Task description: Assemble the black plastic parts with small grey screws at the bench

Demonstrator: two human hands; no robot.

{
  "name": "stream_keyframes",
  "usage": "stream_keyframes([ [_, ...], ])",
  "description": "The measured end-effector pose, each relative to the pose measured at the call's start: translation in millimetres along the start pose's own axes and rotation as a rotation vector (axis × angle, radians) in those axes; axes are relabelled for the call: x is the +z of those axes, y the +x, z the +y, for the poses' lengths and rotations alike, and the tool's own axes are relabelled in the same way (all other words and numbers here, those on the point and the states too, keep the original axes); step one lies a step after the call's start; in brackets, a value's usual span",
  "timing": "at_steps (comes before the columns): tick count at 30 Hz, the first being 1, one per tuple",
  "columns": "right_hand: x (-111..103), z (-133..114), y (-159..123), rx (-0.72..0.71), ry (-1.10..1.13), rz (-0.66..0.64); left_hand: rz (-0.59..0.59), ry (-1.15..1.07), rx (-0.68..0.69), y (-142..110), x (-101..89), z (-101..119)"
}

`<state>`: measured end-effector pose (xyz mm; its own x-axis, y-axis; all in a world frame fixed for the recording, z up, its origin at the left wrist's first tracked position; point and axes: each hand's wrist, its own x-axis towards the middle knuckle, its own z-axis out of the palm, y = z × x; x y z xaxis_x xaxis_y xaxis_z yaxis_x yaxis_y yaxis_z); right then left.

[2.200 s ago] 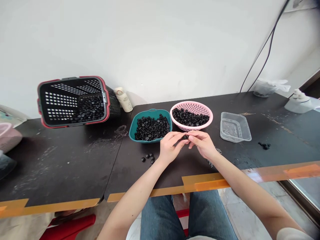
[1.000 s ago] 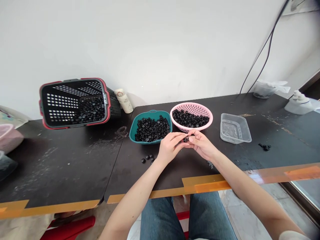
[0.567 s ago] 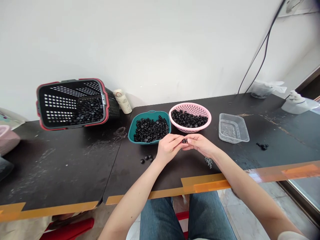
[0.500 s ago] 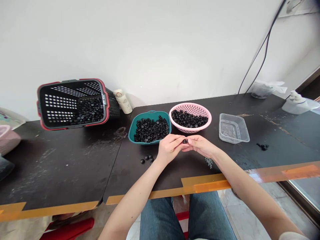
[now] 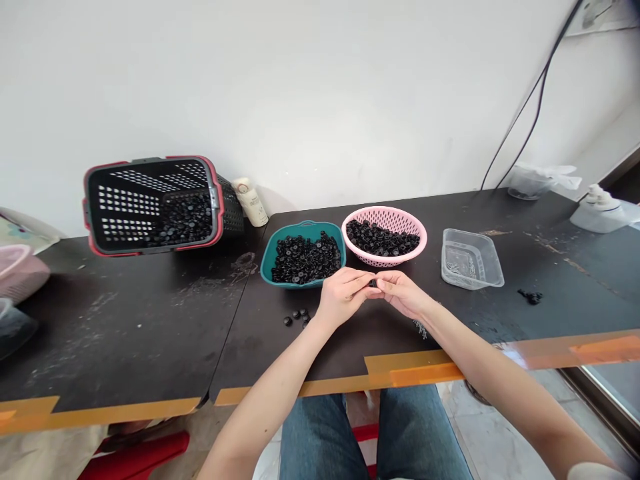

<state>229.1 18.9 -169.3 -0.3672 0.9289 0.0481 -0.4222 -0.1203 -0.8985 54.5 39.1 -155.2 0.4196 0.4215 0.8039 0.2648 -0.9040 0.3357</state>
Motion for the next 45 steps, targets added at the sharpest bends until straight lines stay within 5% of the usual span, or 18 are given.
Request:
stream_keyframes([
  [11, 8, -2, -3, 0.050, 0.074, 0.022, -0.044, 0.067, -0.028, 1, -0.4, 0],
  [16, 3, -6, 1, 0.093, -0.007, 0.025, -0.146, 0.283, 0.007, 11, -20.4, -5],
  [21, -4, 11, 5, 0.079, -0.605, 0.087, -0.079, 0.671, -0.307, 15, -62.7, -32],
  [25, 3, 19, 3, -0.056, -1.132, -0.071, -0.193, 0.838, -0.556, 10, -82.5, -45],
  [30, 21, 22, 3, -0.234, -1.460, -0.252, -0.430, 0.675, -0.673, 9, -76.8, -41],
  [34, 35, 30, 5, -0.286, -1.559, -0.331, -0.509, 0.582, -0.706, 9, -69.3, -38],
  [41, 68, 46, 4, -0.330, -1.512, -0.345, -0.576, 0.426, -0.834, 13, -72.2, -45],
  [45, 62, 34, 2, -0.327, -1.454, -0.316, -0.637, 0.324, -0.870, 17, -72.8, -51],
])
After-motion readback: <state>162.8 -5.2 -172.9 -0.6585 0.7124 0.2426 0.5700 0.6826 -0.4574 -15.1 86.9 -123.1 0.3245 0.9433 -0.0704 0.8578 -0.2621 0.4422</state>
